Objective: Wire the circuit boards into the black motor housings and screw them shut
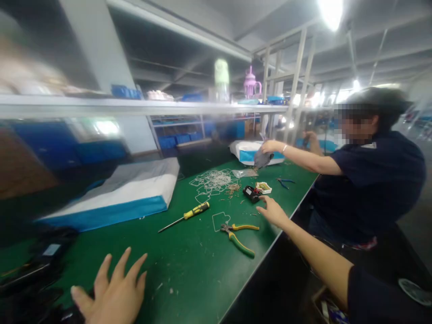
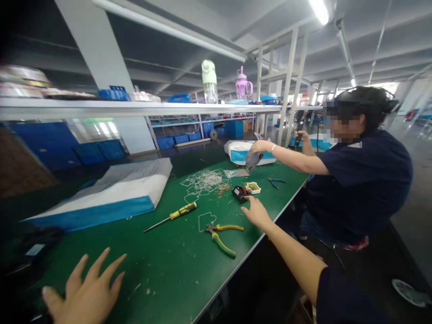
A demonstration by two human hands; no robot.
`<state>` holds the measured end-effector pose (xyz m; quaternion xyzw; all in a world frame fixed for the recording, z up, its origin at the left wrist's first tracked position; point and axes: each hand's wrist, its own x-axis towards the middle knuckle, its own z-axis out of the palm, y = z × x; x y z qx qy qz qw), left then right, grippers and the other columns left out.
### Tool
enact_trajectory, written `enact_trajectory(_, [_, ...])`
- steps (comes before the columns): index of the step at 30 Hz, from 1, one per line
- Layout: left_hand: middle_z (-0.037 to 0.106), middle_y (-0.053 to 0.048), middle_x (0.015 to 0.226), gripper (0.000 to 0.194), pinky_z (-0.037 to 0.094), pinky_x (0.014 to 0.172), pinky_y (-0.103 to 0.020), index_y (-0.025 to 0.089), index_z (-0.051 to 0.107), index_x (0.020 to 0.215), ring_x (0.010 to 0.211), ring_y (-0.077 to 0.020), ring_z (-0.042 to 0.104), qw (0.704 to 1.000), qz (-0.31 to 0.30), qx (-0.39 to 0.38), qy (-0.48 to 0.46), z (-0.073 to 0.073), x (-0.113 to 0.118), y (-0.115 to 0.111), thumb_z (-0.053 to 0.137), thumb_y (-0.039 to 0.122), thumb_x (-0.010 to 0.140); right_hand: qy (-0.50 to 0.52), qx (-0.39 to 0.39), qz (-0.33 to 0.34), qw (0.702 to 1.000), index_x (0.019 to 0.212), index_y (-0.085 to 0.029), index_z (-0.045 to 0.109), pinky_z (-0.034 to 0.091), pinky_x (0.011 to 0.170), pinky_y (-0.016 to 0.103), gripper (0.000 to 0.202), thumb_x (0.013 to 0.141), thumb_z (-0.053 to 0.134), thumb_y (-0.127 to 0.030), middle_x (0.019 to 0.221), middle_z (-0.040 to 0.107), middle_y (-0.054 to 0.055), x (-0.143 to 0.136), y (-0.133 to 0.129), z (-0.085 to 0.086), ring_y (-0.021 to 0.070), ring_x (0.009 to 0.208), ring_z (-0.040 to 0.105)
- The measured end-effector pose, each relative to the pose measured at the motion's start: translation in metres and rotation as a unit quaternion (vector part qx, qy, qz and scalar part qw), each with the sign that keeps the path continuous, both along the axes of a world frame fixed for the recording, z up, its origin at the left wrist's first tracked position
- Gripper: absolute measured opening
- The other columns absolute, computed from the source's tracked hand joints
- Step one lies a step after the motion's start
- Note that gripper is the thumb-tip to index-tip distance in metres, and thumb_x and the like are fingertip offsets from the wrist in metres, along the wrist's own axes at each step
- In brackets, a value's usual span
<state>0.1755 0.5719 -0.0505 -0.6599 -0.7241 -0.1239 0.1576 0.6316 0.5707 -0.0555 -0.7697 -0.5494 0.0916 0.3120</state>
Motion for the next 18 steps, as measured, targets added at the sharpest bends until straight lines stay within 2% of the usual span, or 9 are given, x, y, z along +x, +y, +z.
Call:
enact_trajectory(4, [0.036, -0.001, 0.149, 0.039, 0.003, 0.109, -0.069, 0.036, 0.061, 0.121, 0.143, -0.0303, 0.014, 0.997, -0.061, 0.027, 0.050, -0.004, 0.001, -0.001, 0.045, 0.027, 0.088, -0.014, -0.023, -0.086, 0.996, 0.130, -0.012, 0.045, 0.042, 0.094, 0.044, 0.065, 0.076, 0.068, -0.041, 0.120, 0.055, 0.021, -0.008, 0.067, 0.000, 0.0330, 0.112, 0.055])
enact_trajectory(7, [0.036, 0.000, 0.149, 0.039, 0.006, 0.111, -0.066, 0.036, 0.060, 0.122, 0.143, -0.0292, 0.014, 0.997, -0.072, 0.012, 0.033, -0.003, 0.000, -0.005, 0.046, 0.026, 0.087, -0.010, -0.028, -0.123, 0.992, 0.126, -0.013, 0.048, 0.043, 0.093, 0.046, 0.058, 0.078, 0.068, -0.039, 0.123, 0.053, 0.017, -0.012, 0.091, -0.008, 0.0302, 0.112, 0.054])
enact_trajectory(10, [0.036, 0.001, 0.149, 0.039, 0.008, 0.113, -0.063, 0.036, 0.062, 0.120, 0.144, -0.0277, 0.013, 0.997, -0.079, 0.014, 0.021, -0.006, 0.000, -0.005, 0.048, 0.024, 0.086, 0.000, -0.012, -0.136, 0.991, 0.123, -0.015, 0.052, 0.044, 0.093, 0.047, 0.042, 0.087, 0.061, -0.036, 0.124, 0.053, 0.011, -0.011, 0.097, -0.016, 0.0248, 0.109, 0.054])
enact_trajectory(13, [0.038, 0.002, 0.148, 0.037, 0.009, 0.113, -0.062, 0.036, 0.064, 0.116, 0.144, -0.0265, 0.012, 0.996, -0.082, 0.029, 0.010, -0.015, -0.003, 0.000, 0.048, 0.024, 0.086, 0.021, 0.017, -0.135, 0.990, 0.118, -0.015, 0.055, 0.046, 0.092, 0.045, 0.035, 0.089, 0.059, -0.034, 0.119, 0.056, 0.009, -0.003, 0.092, -0.016, 0.0224, 0.105, 0.056])
enact_trajectory(15, [0.040, 0.002, 0.146, 0.036, 0.011, 0.113, -0.062, 0.037, 0.065, 0.115, 0.144, -0.0270, 0.012, 0.996, -0.087, 0.031, -0.006, -0.020, -0.007, 0.005, 0.049, 0.026, 0.085, 0.042, 0.042, -0.135, 0.989, 0.117, -0.013, 0.055, 0.046, 0.090, 0.044, 0.037, 0.087, 0.060, -0.035, 0.114, 0.059, 0.010, 0.005, 0.086, -0.007, 0.0230, 0.103, 0.058])
enact_trajectory(18, [0.043, 0.003, 0.144, 0.035, 0.015, 0.113, -0.062, 0.037, 0.066, 0.113, 0.143, -0.0284, 0.015, 0.993, -0.109, 0.029, -0.040, -0.024, -0.009, 0.009, 0.050, 0.031, 0.083, 0.077, 0.084, -0.131, 0.985, 0.115, -0.008, 0.054, 0.047, 0.088, 0.047, 0.047, 0.082, 0.061, -0.042, 0.106, 0.062, 0.017, 0.015, 0.076, 0.020, 0.0299, 0.102, 0.060])
